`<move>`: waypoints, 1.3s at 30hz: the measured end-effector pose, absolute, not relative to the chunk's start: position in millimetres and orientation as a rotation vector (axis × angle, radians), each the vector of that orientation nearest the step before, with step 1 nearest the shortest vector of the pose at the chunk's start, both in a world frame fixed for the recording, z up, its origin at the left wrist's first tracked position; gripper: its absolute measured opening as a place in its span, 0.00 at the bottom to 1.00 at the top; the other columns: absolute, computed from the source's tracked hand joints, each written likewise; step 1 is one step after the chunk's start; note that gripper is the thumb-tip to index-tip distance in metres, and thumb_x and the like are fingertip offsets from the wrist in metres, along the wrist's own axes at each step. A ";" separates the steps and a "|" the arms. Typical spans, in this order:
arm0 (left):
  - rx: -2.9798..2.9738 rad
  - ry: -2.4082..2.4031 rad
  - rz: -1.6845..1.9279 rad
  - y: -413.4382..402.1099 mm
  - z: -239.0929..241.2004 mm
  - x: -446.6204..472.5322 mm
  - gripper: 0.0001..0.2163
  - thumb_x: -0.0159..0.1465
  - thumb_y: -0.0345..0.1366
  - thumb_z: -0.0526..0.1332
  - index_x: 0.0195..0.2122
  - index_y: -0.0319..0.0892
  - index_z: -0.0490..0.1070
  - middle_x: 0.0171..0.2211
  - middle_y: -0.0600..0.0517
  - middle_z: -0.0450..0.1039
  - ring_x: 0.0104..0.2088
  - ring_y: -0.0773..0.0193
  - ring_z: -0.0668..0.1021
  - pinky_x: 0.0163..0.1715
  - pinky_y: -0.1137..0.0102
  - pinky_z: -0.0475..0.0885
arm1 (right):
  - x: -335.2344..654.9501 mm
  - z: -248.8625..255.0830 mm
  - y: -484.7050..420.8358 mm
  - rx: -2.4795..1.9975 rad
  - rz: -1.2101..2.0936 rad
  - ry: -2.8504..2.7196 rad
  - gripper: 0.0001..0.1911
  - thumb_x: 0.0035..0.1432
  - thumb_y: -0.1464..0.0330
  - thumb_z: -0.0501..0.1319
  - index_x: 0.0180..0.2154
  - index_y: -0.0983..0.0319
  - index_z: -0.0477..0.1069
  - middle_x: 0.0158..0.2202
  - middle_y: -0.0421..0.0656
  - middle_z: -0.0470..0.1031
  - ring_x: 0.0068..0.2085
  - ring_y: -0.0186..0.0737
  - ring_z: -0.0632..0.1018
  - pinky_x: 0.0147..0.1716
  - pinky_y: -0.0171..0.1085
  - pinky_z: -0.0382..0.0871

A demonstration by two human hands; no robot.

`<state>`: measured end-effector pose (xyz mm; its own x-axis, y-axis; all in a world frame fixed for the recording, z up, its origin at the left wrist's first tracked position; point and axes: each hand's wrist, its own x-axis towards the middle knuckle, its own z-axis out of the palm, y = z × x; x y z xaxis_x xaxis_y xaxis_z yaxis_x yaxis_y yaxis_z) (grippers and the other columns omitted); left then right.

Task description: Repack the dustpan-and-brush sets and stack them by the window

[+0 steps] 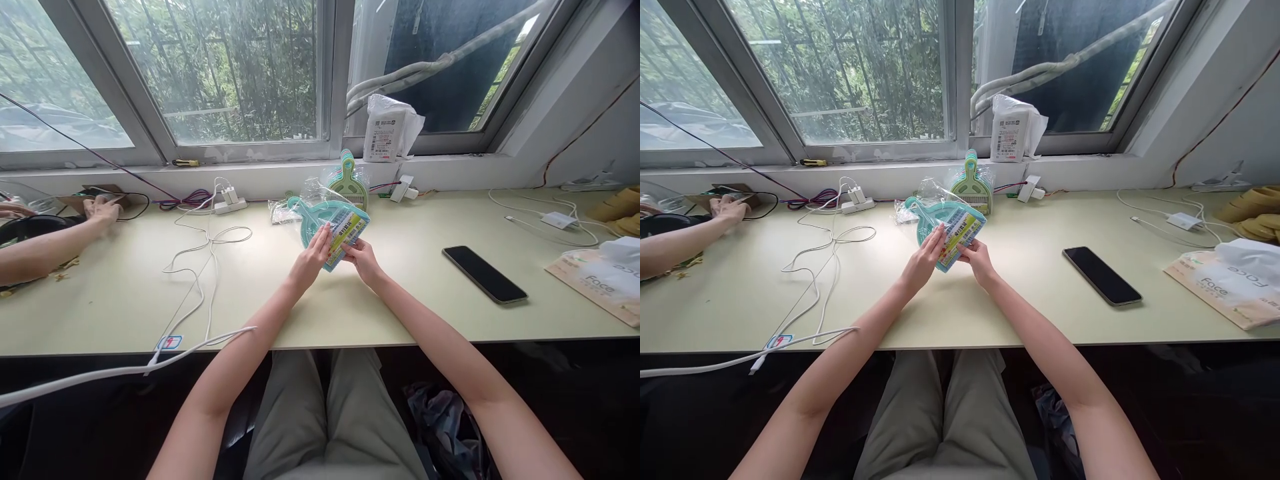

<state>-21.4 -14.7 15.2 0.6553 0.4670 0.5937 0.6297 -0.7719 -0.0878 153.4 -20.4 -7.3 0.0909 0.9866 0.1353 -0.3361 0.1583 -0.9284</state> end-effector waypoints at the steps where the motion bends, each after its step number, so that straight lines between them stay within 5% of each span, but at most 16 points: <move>1: -2.599 -0.882 -0.816 -14.8 15.0 -20.9 0.28 0.65 0.20 0.42 0.67 0.33 0.45 0.67 0.38 0.47 0.67 0.55 0.51 0.60 0.63 0.65 | 153.8 -7.5 -20.3 -0.873 1.197 -0.974 0.26 0.37 0.56 0.75 0.37 0.62 0.72 0.43 0.46 0.79 0.43 0.49 0.80 0.45 0.49 0.77; 18: -2.629 -0.914 -0.865 -15.1 4.9 -11.2 0.22 0.66 0.23 0.43 0.60 0.36 0.60 0.66 0.39 0.52 0.66 0.53 0.57 0.52 0.62 0.74 | 154.9 -4.8 -22.6 -0.888 1.181 -0.974 0.24 0.41 0.58 0.73 0.39 0.62 0.72 0.40 0.47 0.80 0.44 0.48 0.80 0.45 0.47 0.77; 23: -2.616 -1.024 -1.000 -16.3 6.8 -8.2 0.19 0.65 0.25 0.49 0.55 0.39 0.66 0.50 0.40 0.66 0.51 0.55 0.71 0.50 0.58 0.72 | 151.0 -2.9 -25.7 -0.899 1.175 -1.039 0.25 0.40 0.57 0.73 0.38 0.62 0.73 0.38 0.46 0.80 0.40 0.47 0.80 0.43 0.48 0.77; 27: -2.588 -1.160 -1.071 -21.9 10.8 -7.4 0.23 0.62 0.25 0.50 0.59 0.37 0.63 0.42 0.43 0.66 0.45 0.57 0.71 0.46 0.62 0.71 | 145.8 -1.8 -29.2 -0.907 1.203 -1.126 0.27 0.38 0.55 0.74 0.38 0.62 0.73 0.36 0.45 0.80 0.37 0.45 0.80 0.41 0.48 0.78; 39: -2.362 -1.231 -0.781 -23.3 13.8 -6.5 0.23 0.67 0.33 0.47 0.63 0.39 0.58 0.38 0.43 0.69 0.40 0.54 0.72 0.38 0.64 0.65 | 141.7 -3.5 -30.4 -0.927 1.232 -1.269 0.27 0.38 0.54 0.73 0.38 0.63 0.74 0.33 0.44 0.80 0.34 0.44 0.80 0.35 0.44 0.78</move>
